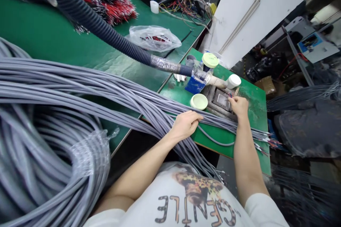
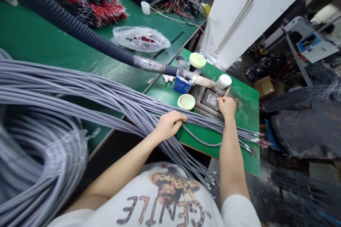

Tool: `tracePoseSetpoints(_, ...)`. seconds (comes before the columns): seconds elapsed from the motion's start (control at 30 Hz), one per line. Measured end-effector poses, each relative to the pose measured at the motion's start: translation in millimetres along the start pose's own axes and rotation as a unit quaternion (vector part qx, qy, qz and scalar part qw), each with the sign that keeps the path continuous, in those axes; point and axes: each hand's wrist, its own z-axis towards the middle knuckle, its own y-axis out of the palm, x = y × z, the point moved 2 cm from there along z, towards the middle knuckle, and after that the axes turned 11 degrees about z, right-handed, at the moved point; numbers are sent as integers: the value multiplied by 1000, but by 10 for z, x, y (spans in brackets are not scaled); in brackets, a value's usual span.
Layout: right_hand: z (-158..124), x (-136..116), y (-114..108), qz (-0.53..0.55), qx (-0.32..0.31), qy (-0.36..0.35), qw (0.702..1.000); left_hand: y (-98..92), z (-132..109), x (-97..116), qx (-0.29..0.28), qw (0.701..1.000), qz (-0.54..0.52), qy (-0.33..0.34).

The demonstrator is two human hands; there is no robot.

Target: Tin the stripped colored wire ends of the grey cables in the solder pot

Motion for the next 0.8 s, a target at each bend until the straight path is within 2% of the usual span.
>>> tracePoseSetpoints(0.13,3,140,138,-4,-4,18,1000,-3,-4,-7,-2,1000,1,2)
tracePoseSetpoints(0.57,-2,147,228,8,-19,26,999,6,-6,-7,-2,1000,-1,1)
tracePoseSetpoints(0.7,-45,84,122,25,-9,12,1000,6,-8,-13,0,1000,0,-1)
tracePoseSetpoints(0.8,-198,-49,-99,74,5,-21,997,-16,-3,-18,5,1000,-14,-4)
